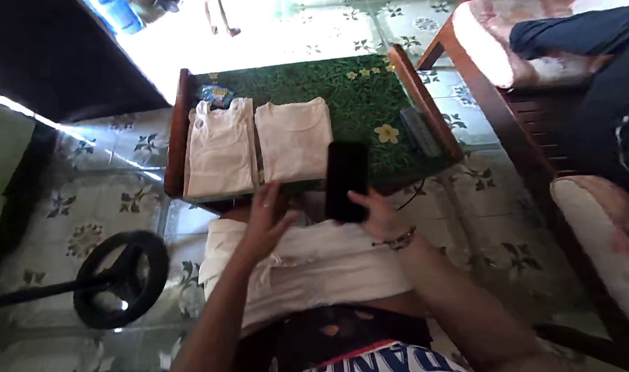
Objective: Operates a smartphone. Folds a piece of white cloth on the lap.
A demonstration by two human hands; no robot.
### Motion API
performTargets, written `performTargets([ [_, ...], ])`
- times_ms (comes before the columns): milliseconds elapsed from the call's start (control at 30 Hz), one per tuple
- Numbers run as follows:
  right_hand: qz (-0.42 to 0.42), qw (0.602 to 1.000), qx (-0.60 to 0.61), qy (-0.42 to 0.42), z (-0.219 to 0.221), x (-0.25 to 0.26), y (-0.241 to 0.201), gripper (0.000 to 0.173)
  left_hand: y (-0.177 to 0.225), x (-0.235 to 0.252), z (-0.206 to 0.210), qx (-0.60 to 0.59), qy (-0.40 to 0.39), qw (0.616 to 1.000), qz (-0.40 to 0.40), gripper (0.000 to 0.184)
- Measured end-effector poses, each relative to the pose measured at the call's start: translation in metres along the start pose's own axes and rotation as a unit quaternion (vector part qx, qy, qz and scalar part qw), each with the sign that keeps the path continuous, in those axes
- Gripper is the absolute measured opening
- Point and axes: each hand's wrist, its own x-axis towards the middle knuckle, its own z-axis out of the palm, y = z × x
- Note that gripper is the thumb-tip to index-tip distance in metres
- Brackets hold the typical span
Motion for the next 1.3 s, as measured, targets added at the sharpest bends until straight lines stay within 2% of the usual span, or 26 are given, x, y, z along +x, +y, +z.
performTargets([
  [67,-0.031,0.997,-0.015,0.069,-0.027,0.022,-0.013,0.042,-0.037,-0.014,-0.030,0.031,0.110,0.992,-0.048,0.061],
  [133,-0.048,0.994,-0.014,0.095,-0.052,0.039,-0.023,0.040,-0.071,-0.035,-0.060,0.004,0.215,0.964,-0.157,0.056],
  [167,-0.049,0.996,0.003,0.077,-0.063,0.043,-0.027,0.047,-0.086,-0.047,-0.071,-0.021,0.255,0.942,-0.216,0.055],
  [200,-0.049,0.998,0.021,0.041,-0.071,0.045,-0.031,0.062,-0.101,-0.059,-0.079,-0.048,0.281,0.920,-0.269,0.055],
  [267,-0.052,0.995,0.075,-0.032,-0.081,0.047,-0.032,0.087,-0.125,-0.084,-0.085,-0.104,0.286,0.880,-0.365,0.056],
  [333,-0.074,0.986,0.117,-0.093,-0.080,0.049,-0.026,0.096,-0.142,-0.105,-0.082,-0.145,0.256,0.847,-0.442,0.058],
  [433,-0.083,0.982,0.123,-0.121,-0.063,0.049,-0.018,0.091,-0.154,-0.116,-0.071,-0.242,0.218,0.809,-0.489,0.060],
  [500,-0.063,0.982,0.129,-0.124,-0.056,0.052,-0.011,0.083,-0.155,-0.113,-0.069,-0.321,0.212,0.778,-0.497,0.063],
  [567,-0.038,0.979,0.152,-0.131,-0.054,0.057,-0.005,0.079,-0.156,-0.108,-0.071,-0.350,0.209,0.764,-0.501,0.061],
  [633,-0.027,0.979,0.158,-0.123,-0.056,0.064,-0.002,0.077,-0.159,-0.105,-0.073,-0.363,0.213,0.769,-0.481,0.052],
  [700,-0.030,0.983,0.158,-0.090,-0.063,0.071,-0.003,0.075,-0.167,-0.107,-0.075,-0.383,0.215,0.792,-0.425,0.050],
  [800,-0.040,0.984,0.168,-0.042,-0.081,0.083,-0.008,0.079,-0.166,-0.109,-0.075,-0.398,0.295,0.806,-0.323,0.052],
  [833,-0.042,0.986,0.158,-0.028,-0.086,0.087,-0.012,0.078,-0.163,-0.111,-0.075,-0.365,0.322,0.826,-0.286,0.049],
  [900,-0.042,0.989,0.143,-0.007,-0.093,0.092,-0.019,0.077,-0.153,-0.118,-0.077,-0.187,0.324,0.899,-0.229,0.037],
  [933,-0.048,0.989,0.141,0.003,-0.098,0.096,-0.022,0.075,-0.144,-0.123,-0.078,-0.056,0.295,0.932,-0.205,0.033],
  [967,-0.051,0.990,0.135,-0.002,-0.105,0.100,-0.024,0.073,-0.136,-0.128,-0.077,0.077,0.262,0.947,-0.169,0.031],
  [1033,-0.054,0.989,0.137,-0.008,-0.114,0.108,-0.027,0.070,-0.125,-0.137,-0.068,0.274,0.231,0.933,-0.040,0.035],
  [1133,-0.060,0.992,0.114,0.014,-0.108,0.113,-0.030,0.071,-0.125,-0.145,-0.060,0.390,0.247,0.879,0.120,0.034],
  [1233,-0.062,0.991,0.100,0.058,-0.097,0.113,-0.029,0.073,-0.132,-0.150,-0.059,0.407,0.250,0.863,0.167,0.033],
  [1300,-0.056,0.990,0.115,0.056,-0.099,0.117,-0.025,0.074,-0.134,-0.152,-0.057,0.389,0.250,0.876,0.139,0.030],
])
